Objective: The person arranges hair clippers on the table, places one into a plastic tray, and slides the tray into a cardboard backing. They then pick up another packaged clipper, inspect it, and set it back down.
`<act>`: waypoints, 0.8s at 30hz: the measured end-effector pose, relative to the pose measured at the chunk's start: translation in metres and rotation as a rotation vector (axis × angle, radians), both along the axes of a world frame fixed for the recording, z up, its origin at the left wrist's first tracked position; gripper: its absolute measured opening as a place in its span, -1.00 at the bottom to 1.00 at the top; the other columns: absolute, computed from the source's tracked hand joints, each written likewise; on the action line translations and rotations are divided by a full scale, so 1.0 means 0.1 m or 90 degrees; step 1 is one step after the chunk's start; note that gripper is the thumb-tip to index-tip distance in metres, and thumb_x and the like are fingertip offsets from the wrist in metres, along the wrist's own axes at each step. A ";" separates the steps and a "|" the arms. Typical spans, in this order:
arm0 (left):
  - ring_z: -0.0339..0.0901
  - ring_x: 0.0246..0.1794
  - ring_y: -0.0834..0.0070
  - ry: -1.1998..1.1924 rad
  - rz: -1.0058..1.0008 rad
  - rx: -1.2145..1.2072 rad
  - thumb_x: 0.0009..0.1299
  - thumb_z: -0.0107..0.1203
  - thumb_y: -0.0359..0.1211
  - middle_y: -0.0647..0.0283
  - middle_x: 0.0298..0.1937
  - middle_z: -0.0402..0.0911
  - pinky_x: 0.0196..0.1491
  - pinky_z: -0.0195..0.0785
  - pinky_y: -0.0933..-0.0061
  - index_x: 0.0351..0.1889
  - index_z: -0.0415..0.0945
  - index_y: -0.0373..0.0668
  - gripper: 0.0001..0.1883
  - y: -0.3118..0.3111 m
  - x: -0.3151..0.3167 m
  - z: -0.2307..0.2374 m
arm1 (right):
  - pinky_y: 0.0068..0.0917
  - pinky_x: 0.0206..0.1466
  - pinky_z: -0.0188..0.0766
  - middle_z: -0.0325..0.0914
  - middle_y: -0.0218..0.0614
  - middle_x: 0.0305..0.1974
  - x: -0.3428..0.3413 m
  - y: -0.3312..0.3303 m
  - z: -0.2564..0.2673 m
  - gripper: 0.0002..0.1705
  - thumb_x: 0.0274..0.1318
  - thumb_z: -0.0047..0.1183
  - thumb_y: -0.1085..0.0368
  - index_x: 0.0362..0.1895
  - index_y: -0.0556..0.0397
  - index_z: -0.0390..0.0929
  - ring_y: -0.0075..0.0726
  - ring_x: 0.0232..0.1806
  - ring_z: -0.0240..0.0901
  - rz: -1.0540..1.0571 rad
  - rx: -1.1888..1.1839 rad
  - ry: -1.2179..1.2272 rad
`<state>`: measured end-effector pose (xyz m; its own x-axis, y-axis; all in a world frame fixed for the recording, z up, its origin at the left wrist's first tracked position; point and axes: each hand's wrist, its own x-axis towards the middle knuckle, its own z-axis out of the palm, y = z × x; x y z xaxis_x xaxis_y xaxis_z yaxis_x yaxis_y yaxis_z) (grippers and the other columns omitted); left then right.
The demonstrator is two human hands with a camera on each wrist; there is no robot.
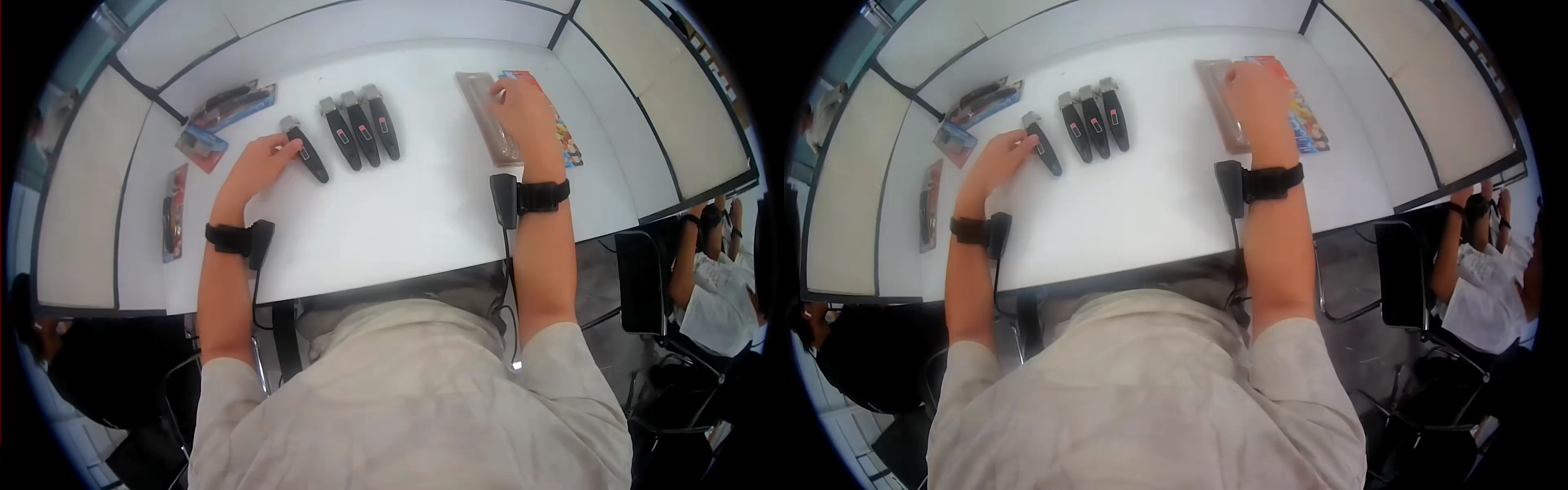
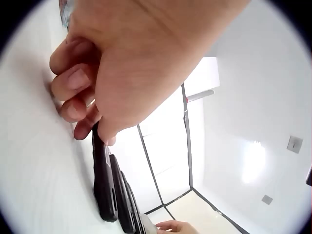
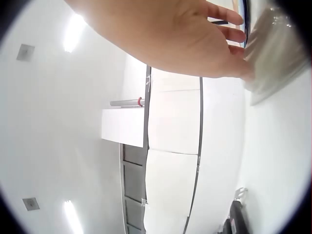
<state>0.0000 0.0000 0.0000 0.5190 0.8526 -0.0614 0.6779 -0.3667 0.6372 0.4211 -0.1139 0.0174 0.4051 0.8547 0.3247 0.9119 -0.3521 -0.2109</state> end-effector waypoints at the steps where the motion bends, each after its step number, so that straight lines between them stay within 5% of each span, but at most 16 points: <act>1: 0.49 -0.40 0.43 -0.031 -0.010 0.031 0.56 0.11 -0.05 0.16 -0.41 0.67 -0.24 0.36 0.39 -0.13 0.67 -0.29 -0.57 0.00 0.03 -0.07 | -0.21 0.01 0.55 0.74 -0.30 -0.22 0.02 0.00 -0.03 -0.64 0.03 0.29 0.13 -0.03 -0.17 0.71 -0.16 -0.09 0.66 0.006 0.008 0.001; 17: 0.44 -0.49 0.42 -0.028 0.020 0.087 0.54 0.13 -0.07 0.09 -0.51 0.57 -0.32 0.33 0.34 -0.18 0.65 -0.32 -0.58 -0.10 0.16 0.01 | -0.24 -0.01 0.55 0.72 -0.25 -0.25 0.00 -0.10 0.06 -0.40 -0.09 0.39 0.15 0.15 -0.19 0.63 -0.15 -0.11 0.67 0.101 -0.061 0.034; 24: 0.46 -0.45 0.43 -0.005 0.010 0.082 0.55 0.12 -0.06 0.10 -0.47 0.60 -0.30 0.35 0.35 -0.17 0.65 -0.34 -0.56 -0.14 0.18 0.01 | -0.20 0.06 0.54 0.70 -0.15 -0.11 -0.14 -0.14 0.14 -0.29 -0.05 0.36 0.04 0.26 -0.12 0.56 -0.04 0.01 0.63 0.039 0.067 0.050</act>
<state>0.0182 -0.0142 0.0012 0.5052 0.8614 0.0528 0.6797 -0.4348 0.5907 0.4067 -0.1284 0.0311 0.3809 0.8415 0.3831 0.9102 -0.2685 -0.3153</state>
